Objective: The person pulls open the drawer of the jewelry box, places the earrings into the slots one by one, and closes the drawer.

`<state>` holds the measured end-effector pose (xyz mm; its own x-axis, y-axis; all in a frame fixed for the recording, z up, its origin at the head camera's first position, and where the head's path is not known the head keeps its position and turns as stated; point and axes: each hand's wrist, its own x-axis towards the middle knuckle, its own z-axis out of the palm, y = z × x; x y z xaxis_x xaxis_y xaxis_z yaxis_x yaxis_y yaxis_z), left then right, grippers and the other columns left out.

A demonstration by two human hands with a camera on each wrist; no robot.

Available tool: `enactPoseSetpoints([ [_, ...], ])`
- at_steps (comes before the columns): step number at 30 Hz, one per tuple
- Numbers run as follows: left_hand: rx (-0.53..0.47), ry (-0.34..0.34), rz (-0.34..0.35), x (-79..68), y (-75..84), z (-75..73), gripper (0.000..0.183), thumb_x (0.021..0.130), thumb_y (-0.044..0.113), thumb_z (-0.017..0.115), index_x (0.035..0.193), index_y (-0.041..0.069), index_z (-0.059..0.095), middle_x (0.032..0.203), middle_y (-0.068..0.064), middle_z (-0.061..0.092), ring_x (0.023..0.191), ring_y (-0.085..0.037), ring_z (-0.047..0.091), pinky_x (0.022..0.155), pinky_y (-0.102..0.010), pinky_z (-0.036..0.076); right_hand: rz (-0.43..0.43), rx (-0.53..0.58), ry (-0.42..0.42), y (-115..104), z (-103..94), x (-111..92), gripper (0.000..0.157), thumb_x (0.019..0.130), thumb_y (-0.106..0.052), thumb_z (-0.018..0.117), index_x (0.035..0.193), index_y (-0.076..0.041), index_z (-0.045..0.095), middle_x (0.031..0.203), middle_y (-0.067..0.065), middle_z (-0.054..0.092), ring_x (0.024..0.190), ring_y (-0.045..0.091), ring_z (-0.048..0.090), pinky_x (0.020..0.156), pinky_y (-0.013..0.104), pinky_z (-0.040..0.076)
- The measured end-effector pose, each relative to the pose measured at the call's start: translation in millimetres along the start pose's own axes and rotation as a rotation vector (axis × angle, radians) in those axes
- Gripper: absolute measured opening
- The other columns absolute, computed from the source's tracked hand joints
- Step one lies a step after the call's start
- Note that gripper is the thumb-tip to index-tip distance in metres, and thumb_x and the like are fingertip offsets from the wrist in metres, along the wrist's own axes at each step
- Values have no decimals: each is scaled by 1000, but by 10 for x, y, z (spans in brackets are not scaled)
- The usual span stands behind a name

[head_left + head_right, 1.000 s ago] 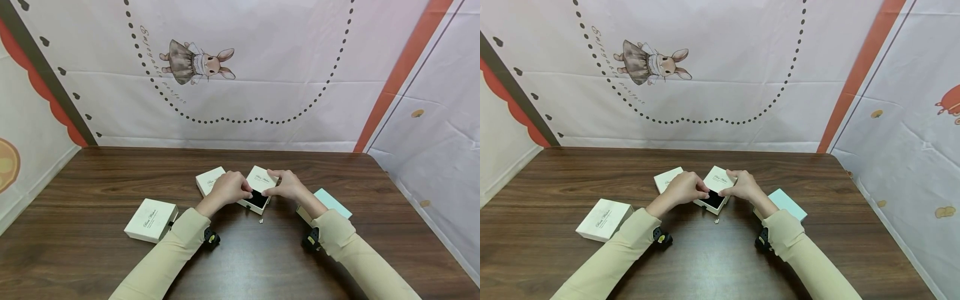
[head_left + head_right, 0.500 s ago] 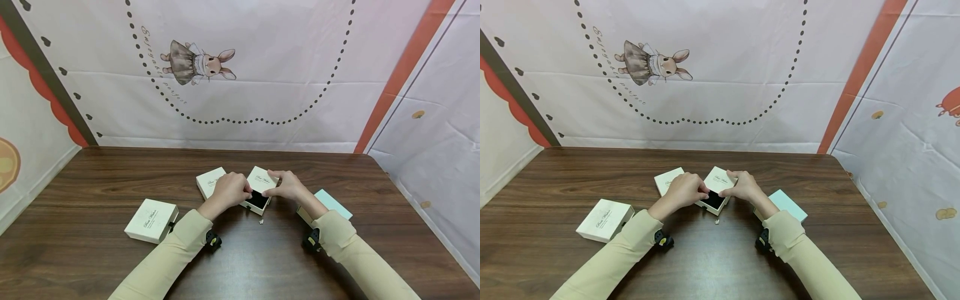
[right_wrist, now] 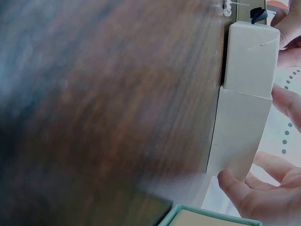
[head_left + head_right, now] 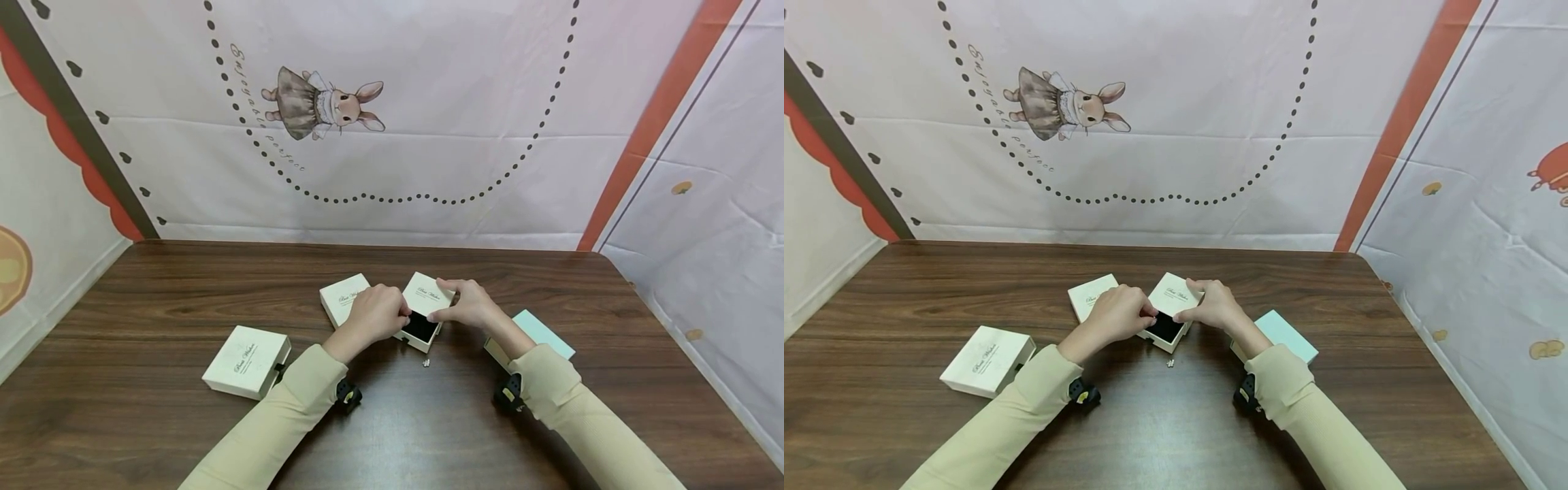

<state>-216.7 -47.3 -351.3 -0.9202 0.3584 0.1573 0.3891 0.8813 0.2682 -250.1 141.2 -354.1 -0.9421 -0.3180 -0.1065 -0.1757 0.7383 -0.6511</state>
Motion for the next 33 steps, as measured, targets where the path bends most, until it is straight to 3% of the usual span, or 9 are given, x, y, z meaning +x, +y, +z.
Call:
enactPoseSetpoints([
  [9, 41, 25, -24, 9, 6, -8, 13, 70, 20, 71, 58, 24, 67, 61, 11, 63, 58, -10, 55, 49, -29, 42, 0, -2, 1, -22, -3, -20, 76, 68, -26, 78, 134, -8, 45, 137, 16, 44, 99, 23, 52, 71, 27, 40],
  [18, 90, -14, 41, -1, 16, -33, 21, 69, 16, 67, 50, 25, 63, 51, 13, 56, 50, -6, 48, 44, -25, 37, 11, -2, -5, -12, -2, -2, 76, 68, -27, 78, 134, -10, 45, 137, 16, 43, 95, 22, 51, 69, 26, 39],
  [21, 88, -40, 54, -17, 18, -53, 22, 71, 18, 67, 51, 25, 64, 50, 14, 56, 49, -5, 46, 43, -25, 36, 7, -7, -3, -17, 1, -3, 76, 68, -26, 78, 134, -8, 45, 126, 18, 53, 86, 20, 52, 64, 25, 38],
  [26, 61, -48, 62, -42, 6, -70, 19, 76, 22, 66, 57, 23, 69, 54, 11, 60, 48, -6, 45, 44, -25, 37, 8, 9, -14, -31, -4, -1, 76, 68, -23, 78, 134, -7, 43, 87, 14, 63, 65, 15, 47, 53, 25, 36],
  [33, -120, 30, -13, -108, -47, -89, 7, 76, 26, 70, 77, 21, 75, 73, 9, 69, 54, -4, 51, 49, -23, 38, 2, 33, -36, -33, -40, 28, 76, 68, -20, 77, 135, -7, 43, 87, 14, 62, 65, 15, 42, 54, 25, 34],
])
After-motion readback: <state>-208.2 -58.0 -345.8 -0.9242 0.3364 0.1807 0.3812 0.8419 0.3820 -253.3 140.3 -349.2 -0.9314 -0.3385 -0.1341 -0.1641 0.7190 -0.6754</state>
